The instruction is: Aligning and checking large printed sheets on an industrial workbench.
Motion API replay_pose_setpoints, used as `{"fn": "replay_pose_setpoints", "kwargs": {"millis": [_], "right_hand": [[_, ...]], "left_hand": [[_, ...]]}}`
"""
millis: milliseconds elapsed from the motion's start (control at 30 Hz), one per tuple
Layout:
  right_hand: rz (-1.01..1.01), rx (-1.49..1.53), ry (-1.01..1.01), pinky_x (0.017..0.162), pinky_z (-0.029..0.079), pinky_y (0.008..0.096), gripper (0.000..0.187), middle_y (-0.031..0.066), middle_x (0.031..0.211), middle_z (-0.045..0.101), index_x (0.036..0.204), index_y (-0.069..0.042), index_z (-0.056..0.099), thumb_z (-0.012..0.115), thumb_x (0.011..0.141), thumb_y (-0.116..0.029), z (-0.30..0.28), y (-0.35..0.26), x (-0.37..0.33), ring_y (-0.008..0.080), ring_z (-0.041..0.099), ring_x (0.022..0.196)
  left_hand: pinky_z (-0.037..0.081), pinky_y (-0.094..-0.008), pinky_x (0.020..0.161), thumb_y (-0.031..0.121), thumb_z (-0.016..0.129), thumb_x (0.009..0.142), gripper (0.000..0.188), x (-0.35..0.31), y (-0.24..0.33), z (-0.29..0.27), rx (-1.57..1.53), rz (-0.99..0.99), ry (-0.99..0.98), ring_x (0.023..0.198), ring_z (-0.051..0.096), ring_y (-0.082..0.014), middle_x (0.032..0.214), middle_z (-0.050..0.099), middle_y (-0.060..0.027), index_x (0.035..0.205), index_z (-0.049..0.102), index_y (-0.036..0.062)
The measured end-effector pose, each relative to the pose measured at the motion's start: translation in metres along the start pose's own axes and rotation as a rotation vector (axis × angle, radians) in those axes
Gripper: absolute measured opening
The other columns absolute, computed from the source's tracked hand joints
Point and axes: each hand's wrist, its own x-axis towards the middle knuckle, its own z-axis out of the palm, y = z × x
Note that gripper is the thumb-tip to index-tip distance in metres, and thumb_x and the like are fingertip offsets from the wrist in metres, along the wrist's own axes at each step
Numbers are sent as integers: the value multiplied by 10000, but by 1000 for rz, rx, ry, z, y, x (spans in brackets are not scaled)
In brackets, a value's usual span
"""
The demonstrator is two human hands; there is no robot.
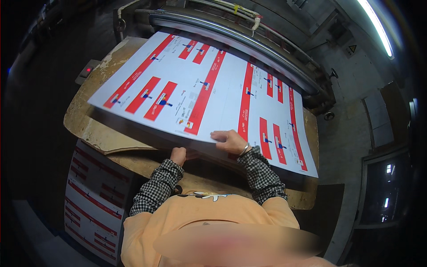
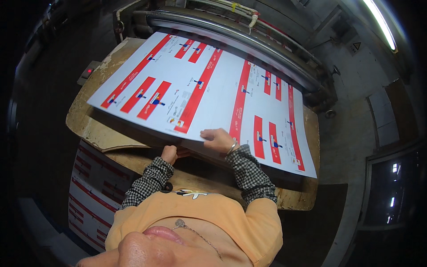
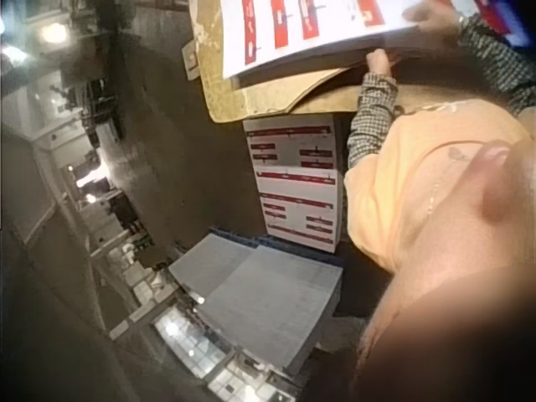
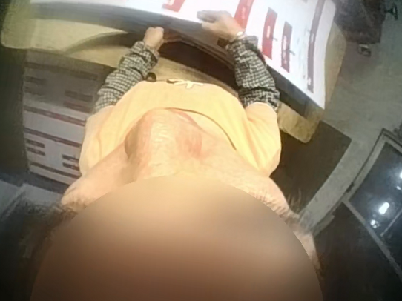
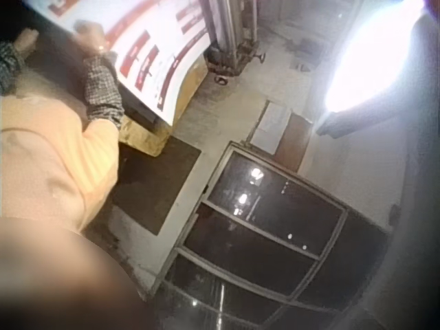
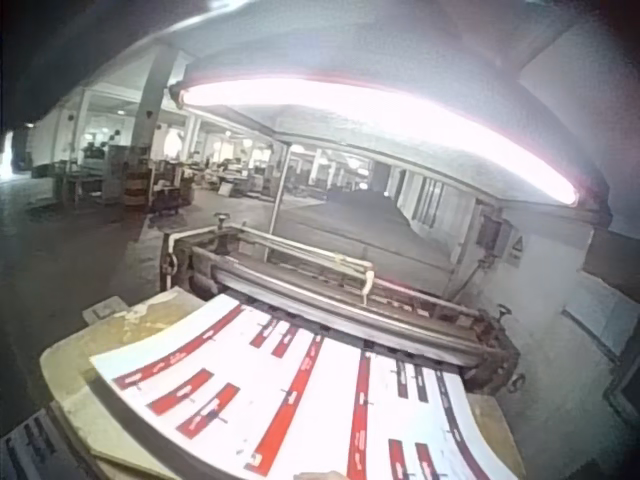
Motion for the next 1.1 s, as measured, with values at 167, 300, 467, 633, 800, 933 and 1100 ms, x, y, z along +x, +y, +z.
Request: {"fn": "replay_pose_setpoints", "kwargs": {"millis": [167, 300, 467, 633, 800, 933, 1100], "right_hand": [[-8, -68, -58, 974, 336, 288, 412, 182, 1179, 508, 1050, 38, 566, 571, 667, -115, 23, 40, -1, 258, 451, 1147], [100, 54, -14, 958, 355, 303, 437, 183, 1181, 505, 1060, 18, 567, 595, 651, -133, 23, 51, 20, 262, 460, 1135], [106, -228, 470, 950, 353, 327, 455, 193, 1167, 505, 1022, 5, 588, 650, 657, -260, 20, 91, 62, 279, 424, 1153], [20, -602, 139, 999, 280, 418, 731, 225, 1312, 326, 1240, -70, 411, 700, 617, -320, 61, 45, 41, 401, 284, 1221], [-151, -653, 25, 971, 320, 401, 716, 226, 1274, 383, 1254, -66, 398, 666, 628, -286, 46, 46, 24, 376, 355, 1189], [-33, -360, -115, 868, 419, 340, 518, 202, 1096, 550, 1119, -19, 530, 614, 656, -235, 8, 29, 26, 305, 530, 1028], [-59, 41, 54, 912, 402, 287, 379, 193, 1107, 555, 1020, 50, 571, 563, 689, -134, -5, -2, 5, 247, 530, 1054]], "left_hand": [[530, -425, 717, 83, 369, 853, 306, -23, 24, 33, 67, 63, -38, 861, 594, -319, 997, 543, -216, 1105, 400, -89], [548, -374, 680, 154, 408, 883, 303, -28, 26, 28, 46, 17, -44, 830, 603, -304, 968, 543, -218, 1072, 402, -82], [545, -377, 674, 200, 435, 888, 315, -32, 30, 37, 50, 28, -73, 820, 604, -298, 957, 542, -206, 1056, 416, -66], [552, -376, 668, 123, 448, 867, 288, -37, 30, 32, 3, 37, -80, 801, 607, -283, 943, 546, -182, 1083, 407, -63], [519, -410, 754, 85, 456, 845, 276, -30, 28, 30, 110, 94, -212, 837, 606, -279, 981, 566, -183, 1069, 448, -75], [525, -408, 740, 58, 464, 822, 252, -38, 37, 34, 87, 28, -258, 845, 603, -284, 937, 571, -171, 1020, 477, -97], [513, -431, 758, 105, 400, 843, 334, -30, 25, 27, -5, 45, -97, 885, 587, -320, 998, 557, -191, 1119, 434, -79]]}}
